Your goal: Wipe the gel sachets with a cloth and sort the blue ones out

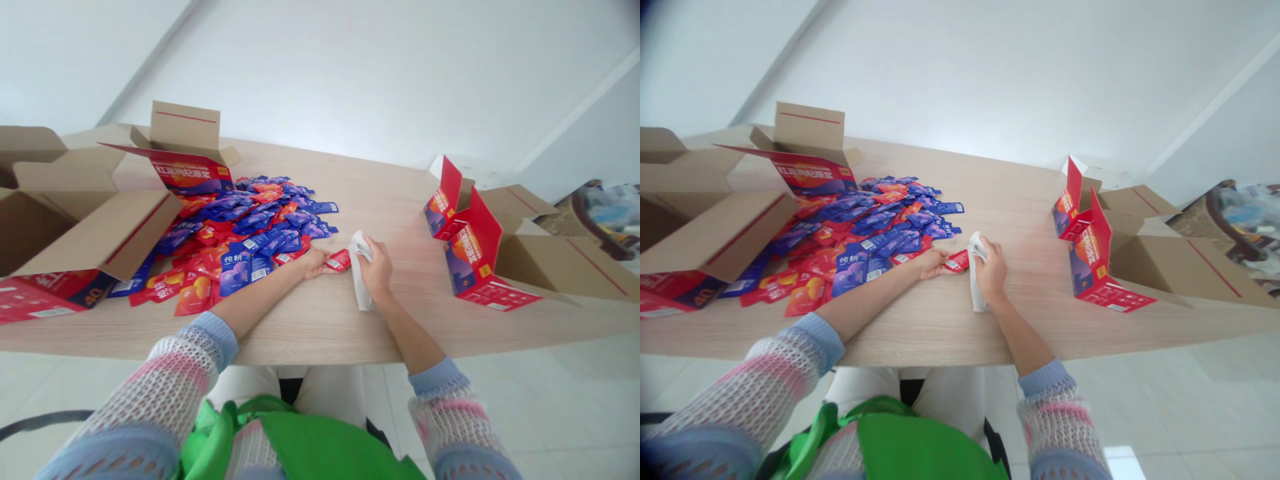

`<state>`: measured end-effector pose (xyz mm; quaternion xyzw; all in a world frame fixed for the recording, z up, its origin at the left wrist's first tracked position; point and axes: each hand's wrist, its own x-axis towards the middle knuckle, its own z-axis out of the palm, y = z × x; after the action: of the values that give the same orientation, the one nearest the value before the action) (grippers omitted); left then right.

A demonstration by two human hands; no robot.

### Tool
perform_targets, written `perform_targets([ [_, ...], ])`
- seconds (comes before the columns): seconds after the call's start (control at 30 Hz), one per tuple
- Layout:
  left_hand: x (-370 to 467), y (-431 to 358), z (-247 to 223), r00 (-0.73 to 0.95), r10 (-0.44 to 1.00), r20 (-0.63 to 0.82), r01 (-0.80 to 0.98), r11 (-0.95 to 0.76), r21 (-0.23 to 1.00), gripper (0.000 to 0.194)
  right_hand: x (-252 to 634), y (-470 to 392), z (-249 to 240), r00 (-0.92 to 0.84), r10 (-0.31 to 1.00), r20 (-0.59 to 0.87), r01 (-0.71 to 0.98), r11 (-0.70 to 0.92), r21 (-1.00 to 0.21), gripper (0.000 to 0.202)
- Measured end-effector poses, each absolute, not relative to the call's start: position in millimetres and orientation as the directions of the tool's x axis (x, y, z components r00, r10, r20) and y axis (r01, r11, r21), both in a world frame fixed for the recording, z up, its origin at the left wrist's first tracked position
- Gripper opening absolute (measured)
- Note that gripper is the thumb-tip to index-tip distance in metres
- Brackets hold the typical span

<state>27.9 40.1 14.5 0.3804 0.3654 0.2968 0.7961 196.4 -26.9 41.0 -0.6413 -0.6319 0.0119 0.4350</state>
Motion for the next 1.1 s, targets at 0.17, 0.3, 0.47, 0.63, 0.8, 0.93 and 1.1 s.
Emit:
perform_targets([
  [0.17, 13, 37, 14, 0.666, 0.689, -0.285, -0.183, 0.522, 0.833, 0.034, 171, -32, 30, 0.182, 0.873, 0.452, 0.757, 0.168, -0.631, 0.043],
  [0.3, 7, 35, 11, 0.733, 0.632, -0.251, -0.192, 0.546, 0.815, 0.035, 170, -25, 21, 0.075, 0.937, 0.341, 0.824, 0.135, -0.550, 0.027],
  [0.47, 15, 36, 6, 0.690, 0.663, -0.291, -0.185, 0.550, 0.814, 0.025, 190, -6, 24, 0.177, 0.941, 0.287, 0.909, -0.045, -0.415, 0.018],
  [0.63, 14, 33, 8, 0.658, 0.681, -0.320, -0.217, 0.580, 0.785, 0.037, 222, 11, 23, 0.344, 0.900, 0.267, 0.903, -0.239, -0.357, 0.023],
  [0.8, 1, 40, 16, 0.772, 0.569, -0.284, -0.197, 0.639, 0.743, 0.046, 253, 8, 27, 0.462, 0.831, 0.310, 0.825, -0.273, -0.495, 0.025],
  [0.93, -1, 48, 16, 0.830, 0.498, -0.252, -0.149, 0.633, 0.760, 0.046, 250, -2, 33, 0.379, 0.839, 0.390, 0.753, -0.035, -0.657, 0.028],
  [1.1, -1, 47, 13, 0.836, 0.504, -0.216, -0.132, 0.567, 0.813, 0.046, 195, -18, 29, 0.061, 0.895, 0.442, 0.684, 0.286, -0.671, 0.027],
])
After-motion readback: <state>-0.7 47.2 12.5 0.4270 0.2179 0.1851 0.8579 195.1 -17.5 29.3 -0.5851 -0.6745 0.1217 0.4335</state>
